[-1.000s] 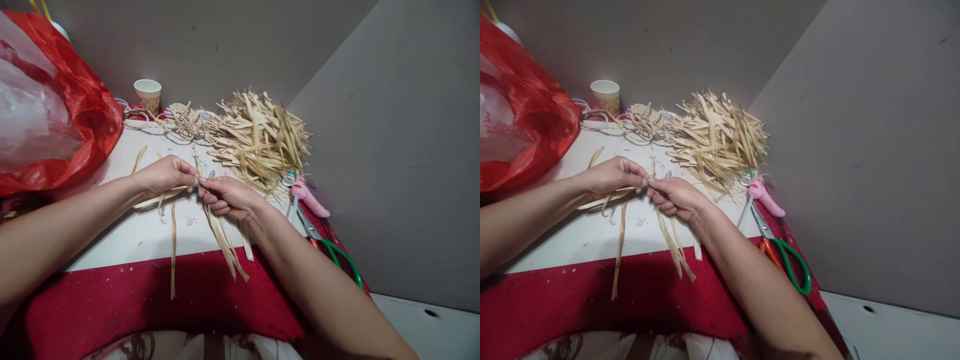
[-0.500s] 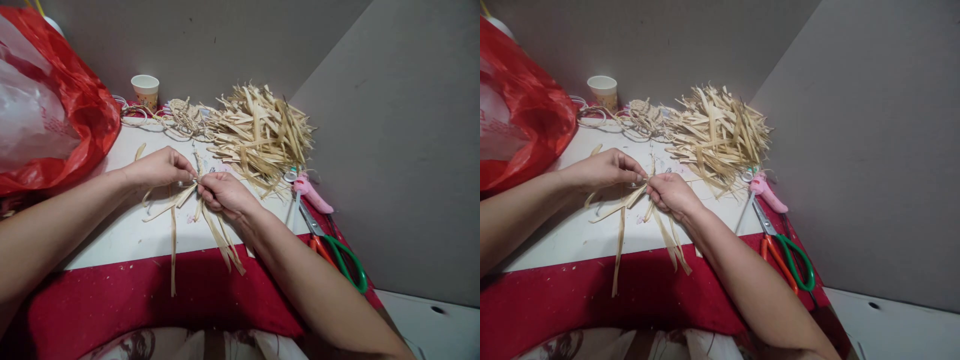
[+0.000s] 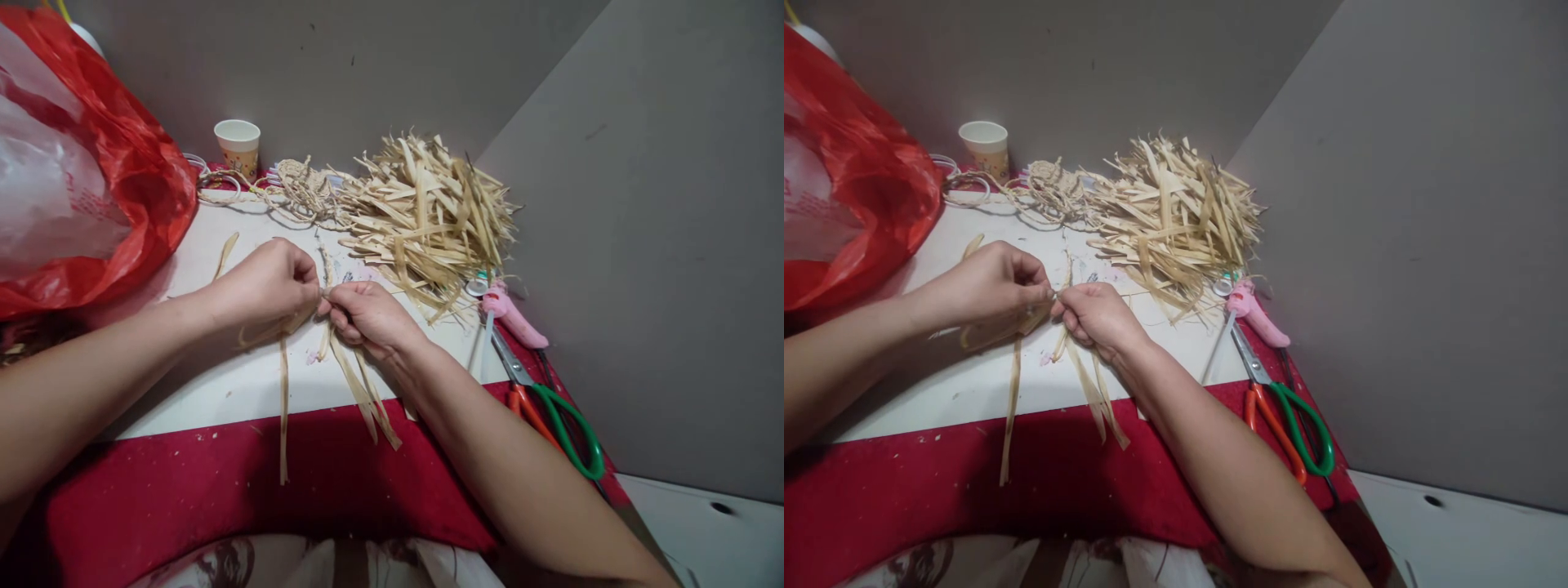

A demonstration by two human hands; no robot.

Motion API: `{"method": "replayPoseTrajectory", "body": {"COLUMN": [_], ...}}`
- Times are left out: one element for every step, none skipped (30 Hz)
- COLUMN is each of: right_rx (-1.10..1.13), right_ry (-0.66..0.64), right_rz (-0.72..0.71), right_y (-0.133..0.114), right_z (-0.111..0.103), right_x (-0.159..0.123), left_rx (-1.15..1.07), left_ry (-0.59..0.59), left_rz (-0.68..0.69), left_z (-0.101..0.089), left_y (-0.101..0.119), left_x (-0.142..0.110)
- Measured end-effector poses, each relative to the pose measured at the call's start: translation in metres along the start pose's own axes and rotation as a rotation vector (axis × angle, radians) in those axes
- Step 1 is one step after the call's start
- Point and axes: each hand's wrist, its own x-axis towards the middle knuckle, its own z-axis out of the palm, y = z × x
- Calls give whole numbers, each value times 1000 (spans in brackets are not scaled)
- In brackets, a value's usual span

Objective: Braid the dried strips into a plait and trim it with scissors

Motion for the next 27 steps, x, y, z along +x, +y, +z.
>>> {"method": "replayPoseTrajectory", "body": {"right_rx": [26, 51, 76, 98, 119, 136, 151, 164, 176, 185, 189, 188, 182, 171, 157, 146, 141, 141, 144, 149, 155, 159, 162, 164, 166, 167, 165], "right_ry": [-8, -19, -30, -38, -41, -39, -37, -37, -39, -43, -48, -51, -54, -58, -63, -68, -71, -72, -70, -67, -68, -72, -81, -92, -104, -114, -118], "right_rz": [-2, -1, 1, 4, 10, 17, 23, 27, 29, 29, 23, 11, -3, -20, -32, -36, -33, -25, -16, -9, -4, -3, -2, 1, 3, 4, 1], "right_y": [0, 0, 0, -1, -1, -2, -2, -2, -1, 0, 1, 2, 3, 4, 5, 5, 4, 3, 2, 0, -1, -2, -3, -4, -4, -4, -4], "right_z": [-1, -1, -2, -2, -3, -3, -3, -4, -4, -4, -5, -5, -5, -5, -5, -5, -4, -4, -5, -5, -5, -6, -7, -8, -8, -9, -10], "right_x": [0, -1, -1, -2, -2, -2, -3, -3, -2, -2, -2, -1, -1, -1, -1, -2, -3, -3, -4, -5, -6, -6, -6, -6, -6, -5, -5], "left_rx": [74, 153, 230, 300, 367, 430, 489, 543, 589, 622, 638, 641, 631, 612, 588, 563, 534, 492, 435, 354, 241, 112, -13, -122, -207, -289, -370], "left_ry": [37, 70, 94, 111, 120, 125, 116, 99, 78, 56, 36, 20, 8, -2, -17, -40, -72, -103, -134, -139, -105, -33, 58, 120, 106, 44, -42], "left_rz": [24, 46, 67, 86, 104, 118, 132, 146, 159, 174, 193, 214, 233, 244, 245, 234, 213, 190, 170, 154, 149, 135, 109, 72, 26, -23, -71], "left_z": [4, 8, 11, 15, 18, 21, 23, 25, 28, 30, 32, 34, 35, 36, 35, 32, 28, 22, 14, 6, -1, -7, -12, -14, -13, -11, -7], "left_y": [3, 7, 10, 12, 15, 16, 18, 19, 20, 21, 22, 23, 25, 27, 29, 31, 33, 35, 35, 35, 32, 28, 22, 15, 8, 1, -5], "left_x": [-4, -7, -11, -15, -18, -20, -23, -24, -26, -27, -28, -29, -30, -31, -32, -32, -32, -32, -31, -28, -25, -20, -14, -9, -3, 2, 6]}}
